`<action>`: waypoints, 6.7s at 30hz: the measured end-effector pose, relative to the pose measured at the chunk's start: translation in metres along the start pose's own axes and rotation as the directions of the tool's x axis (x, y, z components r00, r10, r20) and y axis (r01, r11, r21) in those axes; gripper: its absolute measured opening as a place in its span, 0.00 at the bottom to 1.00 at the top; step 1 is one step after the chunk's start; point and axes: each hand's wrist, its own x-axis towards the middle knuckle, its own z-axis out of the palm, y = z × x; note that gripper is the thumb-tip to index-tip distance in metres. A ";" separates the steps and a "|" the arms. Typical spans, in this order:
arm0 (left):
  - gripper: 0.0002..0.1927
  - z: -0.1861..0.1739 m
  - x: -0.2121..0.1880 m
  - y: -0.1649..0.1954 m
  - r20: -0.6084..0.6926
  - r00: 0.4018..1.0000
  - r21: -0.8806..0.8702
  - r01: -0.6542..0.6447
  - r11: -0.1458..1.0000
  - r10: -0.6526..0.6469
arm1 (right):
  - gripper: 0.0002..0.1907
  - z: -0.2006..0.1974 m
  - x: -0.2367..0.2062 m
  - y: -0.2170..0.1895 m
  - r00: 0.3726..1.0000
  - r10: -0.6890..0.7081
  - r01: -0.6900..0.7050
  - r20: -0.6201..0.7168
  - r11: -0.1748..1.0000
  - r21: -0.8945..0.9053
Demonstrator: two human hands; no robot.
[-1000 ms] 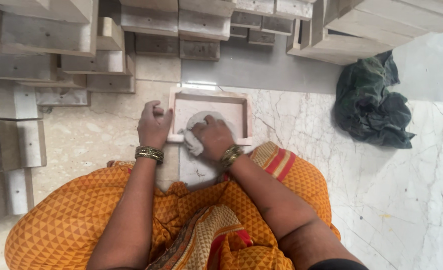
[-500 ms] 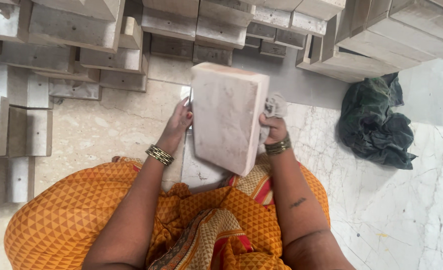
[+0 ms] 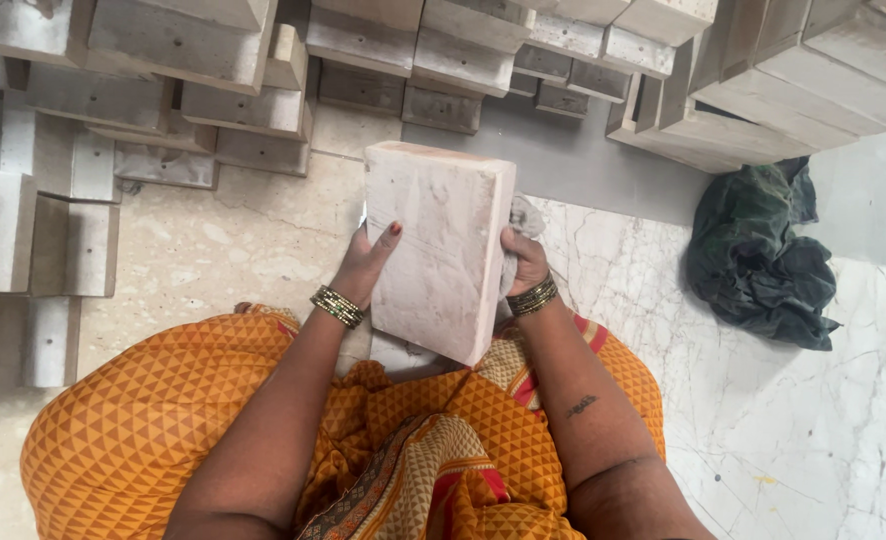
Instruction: The person sits on the floor and wipes wooden boxes and box parts one at a time with a cloth, turning them to clean different sides, and places the wiped boxes onto stacks beside them.
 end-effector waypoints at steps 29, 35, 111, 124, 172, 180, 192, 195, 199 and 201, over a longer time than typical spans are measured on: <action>0.33 -0.006 0.007 -0.007 -0.365 0.925 0.557 0.124 0.821 0.108 | 0.18 0.072 0.005 0.007 0.746 -0.663 0.549 0.064 0.558 -0.622; 0.23 -0.023 0.014 -0.019 -0.119 0.906 0.921 -0.052 0.385 0.407 | 0.31 0.115 0.024 0.094 0.942 -0.258 0.303 0.215 0.382 -0.873; 0.27 -0.007 -0.002 -0.016 -0.407 0.901 0.711 0.210 0.671 0.150 | 0.18 0.108 0.031 0.081 0.867 -0.453 -0.267 0.209 -0.775 -0.573; 0.27 -0.006 -0.002 -0.018 -0.398 0.903 0.716 0.194 0.670 0.164 | 0.17 0.099 0.037 0.081 0.884 -0.461 -0.317 0.077 -0.713 -0.626; 0.30 0.067 -0.054 0.100 0.111 0.993 0.993 -0.112 0.021 0.031 | 0.29 0.121 0.010 0.038 0.660 -0.502 -0.142 0.559 -0.814 -0.563; 0.37 0.069 -0.061 0.097 0.182 0.976 0.982 -0.187 0.027 0.123 | 0.30 0.113 -0.001 0.012 0.617 -0.565 -0.218 0.548 -0.792 -0.571; 0.37 0.068 -0.061 0.101 0.198 0.971 0.979 -0.203 0.029 0.131 | 0.26 0.083 0.002 -0.004 0.532 -0.746 -0.253 0.400 -0.591 -0.766; 0.37 0.071 -0.065 0.110 0.210 0.964 0.976 -0.217 0.022 0.165 | 0.22 0.053 0.005 -0.020 0.502 -0.862 0.150 -0.068 0.164 -0.975; 0.39 0.073 -0.070 0.123 0.182 0.982 0.983 -0.182 -0.020 0.039 | 0.19 0.039 0.004 -0.017 0.682 -0.648 0.339 -0.339 0.692 -0.638; 0.43 0.074 -0.072 0.126 0.195 0.980 0.975 -0.190 -0.114 0.028 | 0.21 0.040 0.006 -0.011 0.684 -0.666 0.277 -0.298 0.615 -0.738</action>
